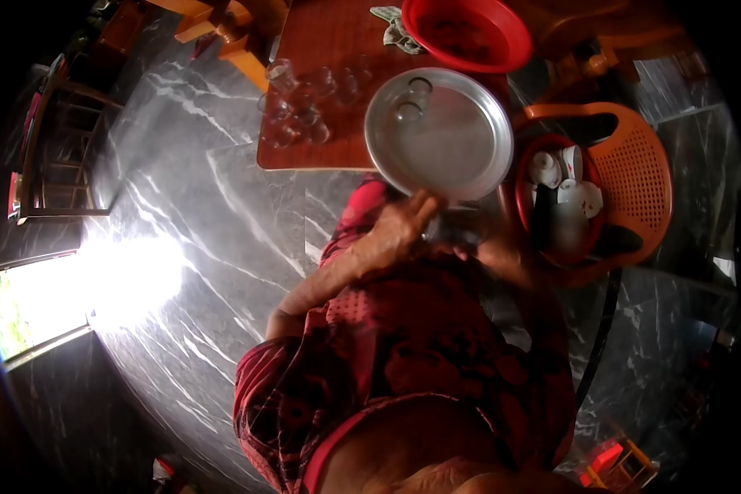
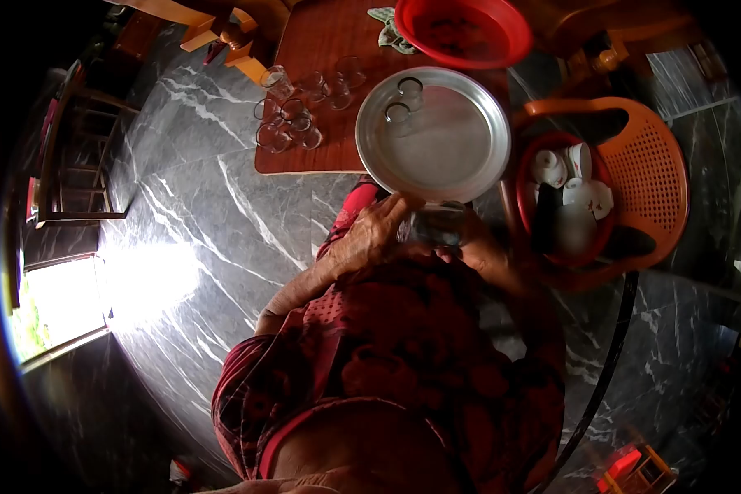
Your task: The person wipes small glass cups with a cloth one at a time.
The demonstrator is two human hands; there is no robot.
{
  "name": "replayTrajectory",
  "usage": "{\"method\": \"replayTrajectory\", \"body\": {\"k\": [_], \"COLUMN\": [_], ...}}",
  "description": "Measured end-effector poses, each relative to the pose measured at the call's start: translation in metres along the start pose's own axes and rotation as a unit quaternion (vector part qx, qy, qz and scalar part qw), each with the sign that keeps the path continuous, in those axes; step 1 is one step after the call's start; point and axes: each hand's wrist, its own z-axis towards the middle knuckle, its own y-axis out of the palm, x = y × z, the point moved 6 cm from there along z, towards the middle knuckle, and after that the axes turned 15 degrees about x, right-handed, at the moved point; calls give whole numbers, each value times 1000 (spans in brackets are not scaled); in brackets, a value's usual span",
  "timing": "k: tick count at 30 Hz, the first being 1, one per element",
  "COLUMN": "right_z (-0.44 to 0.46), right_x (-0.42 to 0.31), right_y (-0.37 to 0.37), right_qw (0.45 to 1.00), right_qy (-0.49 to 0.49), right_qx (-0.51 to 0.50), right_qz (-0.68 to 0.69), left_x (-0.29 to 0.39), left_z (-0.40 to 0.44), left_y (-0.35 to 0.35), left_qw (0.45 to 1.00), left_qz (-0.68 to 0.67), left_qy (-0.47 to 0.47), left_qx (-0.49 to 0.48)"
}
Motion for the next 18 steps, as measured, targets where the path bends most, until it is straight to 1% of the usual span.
{"method": "replayTrajectory", "body": {"k": [1, 2, 3, 4, 5, 6, 7, 8, 9, 10, 11, 12, 13, 14, 15, 16, 18], "right_z": [-3, -5, -5, -12, -18, -25, -29, -35, -41, -45, -59, -59, -58, -59, -60, -60, -57], "right_x": [-3, -6, -8, -38, -46, -55, -60, -67, -71, -75, -84, -78, -72, -72, -72, -74, -77], "right_y": [-4, -8, -9, -3, 0, 5, 9, 16, 21, 31, 45, 51, 56, 62, 67, 71, 73], "right_qw": [999, 998, 998, 936, 900, 857, 857, 827, 792, 726, 663, 608, 549, 534, 527, 547, 566], "right_qy": [6, 12, 12, -259, -303, -340, -340, -399, -454, -535, -581, -629, -673, -692, -697, -693, -688], "right_qx": [33, 65, 64, 74, 109, 150, 150, 135, 119, 76, 60, 42, 23, 1, -17, -27, -36], "right_qz": [-11, -21, -21, -229, -293, -356, -355, -374, -391, -426, -469, -483, -494, -486, -486, -469, -453], "left_x": [-9, -17, -18, -21, -22, -22, -26, -26, -23, -20, -17, -22, -49, -74, -99, -83, -74], "left_z": [-1, -2, -3, -3, -4, -4, -11, -18, -20, -21, -22, -24, -40, -58, -77, -59, -48], "left_y": [1, 3, 4, 6, 8, 5, 8, 10, 11, 12, 13, 20, 38, 55, 71, 61, 48], "left_qw": [993, 971, 971, 943, 905, 905, 861, 805, 780, 754, 727, 698, 780, 855, 908, 814, 825], "left_qz": [-96, -190, -189, -275, -359, -358, -395, -427, -437, -446, -454, -523, -477, -403, -319, -463, -412], "left_qy": [-73, -145, -145, -187, -226, -226, -318, -405, -437, -470, -502, -488, -406, -323, -249, -338, -381], "left_qx": [12, 23, 23, 24, 25, 25, -29, -82, -95, -107, -117, -26, 8, 52, 106, 96, 62]}}
